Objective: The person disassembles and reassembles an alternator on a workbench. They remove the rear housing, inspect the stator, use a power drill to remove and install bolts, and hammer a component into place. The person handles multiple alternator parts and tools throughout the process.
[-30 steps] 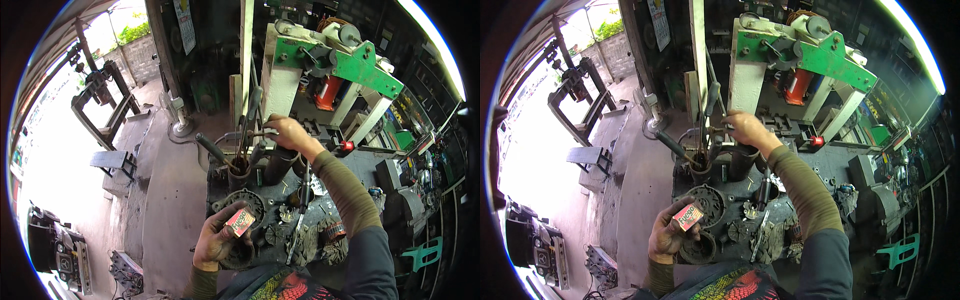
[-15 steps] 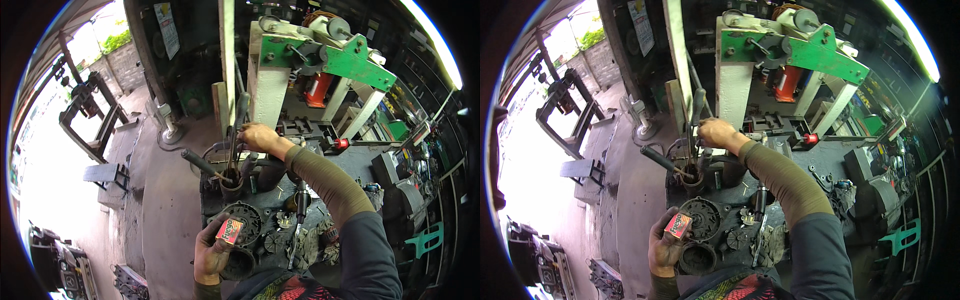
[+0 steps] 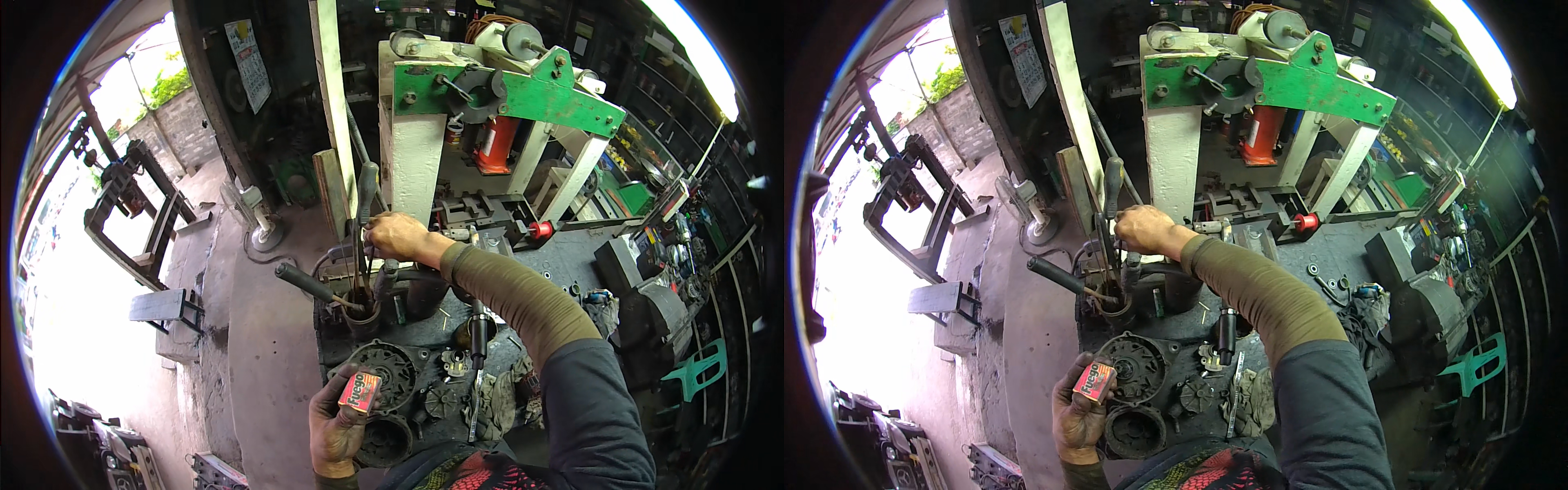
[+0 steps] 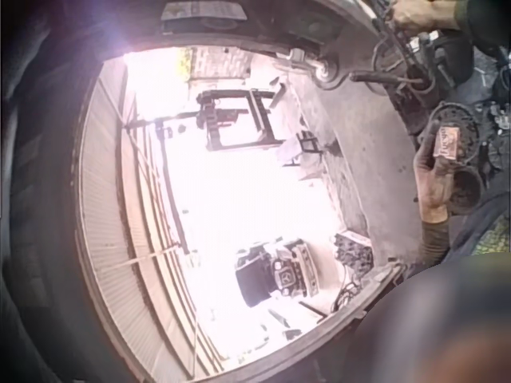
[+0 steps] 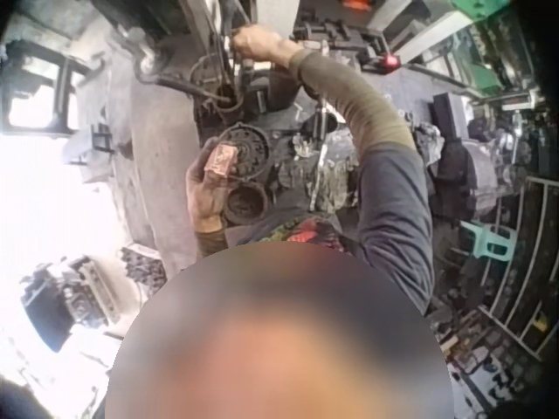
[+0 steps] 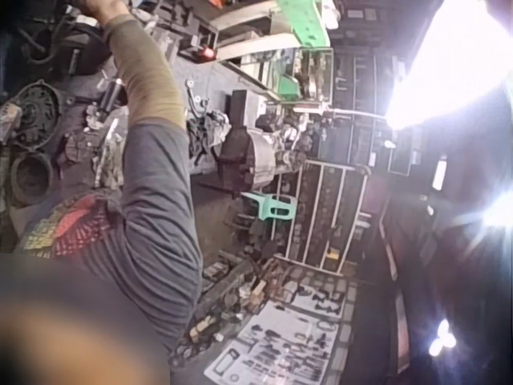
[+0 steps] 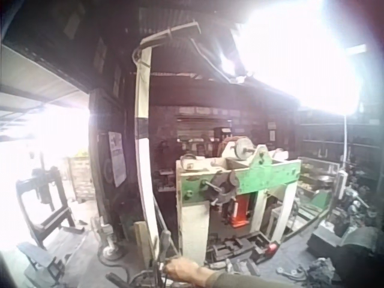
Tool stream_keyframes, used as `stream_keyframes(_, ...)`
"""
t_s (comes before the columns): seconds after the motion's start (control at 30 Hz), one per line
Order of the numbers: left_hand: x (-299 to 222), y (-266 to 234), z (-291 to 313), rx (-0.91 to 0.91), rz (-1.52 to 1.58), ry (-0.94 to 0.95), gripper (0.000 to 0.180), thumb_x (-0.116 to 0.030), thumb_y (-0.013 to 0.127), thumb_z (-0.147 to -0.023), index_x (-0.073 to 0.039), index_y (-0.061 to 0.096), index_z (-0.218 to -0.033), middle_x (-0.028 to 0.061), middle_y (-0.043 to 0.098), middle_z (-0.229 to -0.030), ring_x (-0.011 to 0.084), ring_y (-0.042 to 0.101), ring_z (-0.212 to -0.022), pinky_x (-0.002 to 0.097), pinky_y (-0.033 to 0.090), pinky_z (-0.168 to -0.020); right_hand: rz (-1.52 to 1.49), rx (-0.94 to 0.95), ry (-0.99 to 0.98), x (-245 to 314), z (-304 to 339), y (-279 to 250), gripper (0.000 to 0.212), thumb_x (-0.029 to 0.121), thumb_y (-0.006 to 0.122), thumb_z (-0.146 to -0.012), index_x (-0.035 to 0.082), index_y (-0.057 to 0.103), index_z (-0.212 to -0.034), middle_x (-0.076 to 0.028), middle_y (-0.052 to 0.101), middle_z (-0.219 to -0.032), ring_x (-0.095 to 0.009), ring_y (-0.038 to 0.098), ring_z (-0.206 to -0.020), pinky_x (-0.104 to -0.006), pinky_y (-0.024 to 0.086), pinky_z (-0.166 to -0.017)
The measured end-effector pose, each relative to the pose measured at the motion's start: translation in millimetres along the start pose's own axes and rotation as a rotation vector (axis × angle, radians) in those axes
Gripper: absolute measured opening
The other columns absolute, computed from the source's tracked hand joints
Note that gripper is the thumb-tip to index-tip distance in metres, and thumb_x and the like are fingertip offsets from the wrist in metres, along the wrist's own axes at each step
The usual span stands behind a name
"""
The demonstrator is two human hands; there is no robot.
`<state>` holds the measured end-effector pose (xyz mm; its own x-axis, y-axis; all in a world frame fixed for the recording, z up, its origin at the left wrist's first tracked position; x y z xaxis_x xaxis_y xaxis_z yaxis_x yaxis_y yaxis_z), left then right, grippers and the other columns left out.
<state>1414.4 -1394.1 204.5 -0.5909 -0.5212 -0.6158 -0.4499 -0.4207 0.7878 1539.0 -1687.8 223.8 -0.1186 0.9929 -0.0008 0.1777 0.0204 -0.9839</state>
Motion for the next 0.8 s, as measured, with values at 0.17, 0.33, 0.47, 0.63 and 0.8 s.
stream_keyframes(0.17, 0, -3, 0, -0.012, -0.026, 0.000, 0.082, -0.023, 0.091, -0.081, 0.012, 0.052, -0.144, 0.0270, 0.066, -0.132, 0.0341, 0.073, -0.110, 0.0374, 0.065, -0.092, 0.006, 0.080, -0.004, -4, -1, 13, 0.025, 0.030, 0.067, -0.093, 0.007, 0.074, -0.100, -0.013, 0.073, -0.105, -0.034, 0.069, -0.110, -0.0449, 0.056, -0.099)
stream_keyframes(0.33, 4, -5, 2, -0.014, -0.001, -0.022, 0.082, -0.023, 0.091, -0.082, 0.013, 0.051, -0.144, 0.0282, 0.067, -0.130, 0.0347, 0.073, -0.110, 0.0375, 0.064, -0.093, 0.039, 0.064, -0.040, -5, 1, 12, 0.018, 0.023, 0.068, -0.086, 0.009, 0.071, -0.098, -0.012, 0.073, -0.105, -0.034, 0.069, -0.110, -0.0440, 0.057, -0.097)
stream_keyframes(0.47, 2, -7, 4, -0.014, -0.052, -0.034, 0.084, -0.023, 0.090, -0.083, 0.011, 0.049, -0.148, 0.0269, 0.063, -0.137, 0.0346, 0.070, -0.118, 0.0435, 0.059, -0.101, 0.075, 0.044, -0.045, -7, 3, 8, 0.020, 0.025, 0.071, -0.086, 0.006, 0.075, -0.089, -0.016, 0.073, -0.094, -0.037, 0.073, -0.093, -0.0488, 0.061, -0.074)
stream_keyframes(0.63, 7, -5, 3, 0.063, -0.020, -0.085, 0.081, -0.019, 0.085, -0.088, 0.010, 0.046, -0.152, 0.0192, 0.062, -0.144, 0.0276, 0.064, -0.130, 0.0399, 0.050, -0.113, 0.051, 0.042, -0.046, -11, 9, 8, 0.020, 0.021, 0.070, -0.078, 0.013, 0.073, -0.096, -0.011, 0.070, -0.092, -0.034, 0.068, -0.098, -0.0463, 0.057, -0.086)
stream_keyframes(0.8, 13, -5, 4, 0.125, 0.069, -0.111, 0.079, -0.020, 0.082, -0.089, 0.007, 0.045, -0.153, 0.0168, 0.062, -0.145, 0.0237, 0.063, -0.131, 0.0382, 0.049, -0.115, 0.095, -0.062, -0.135, -12, 13, 9, 0.017, 0.025, 0.073, -0.085, 0.009, 0.072, -0.081, -0.011, 0.069, -0.087, -0.033, 0.068, -0.093, -0.0446, 0.056, -0.083)
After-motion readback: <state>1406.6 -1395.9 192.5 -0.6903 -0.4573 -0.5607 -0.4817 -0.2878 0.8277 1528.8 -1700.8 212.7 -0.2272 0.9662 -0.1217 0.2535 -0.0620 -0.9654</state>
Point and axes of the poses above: each hand's wrist, its own z-axis away from the middle knuckle, its own y-axis out of the palm, x = y × z, the point moved 9 cm from there along -z, towards the middle knuckle
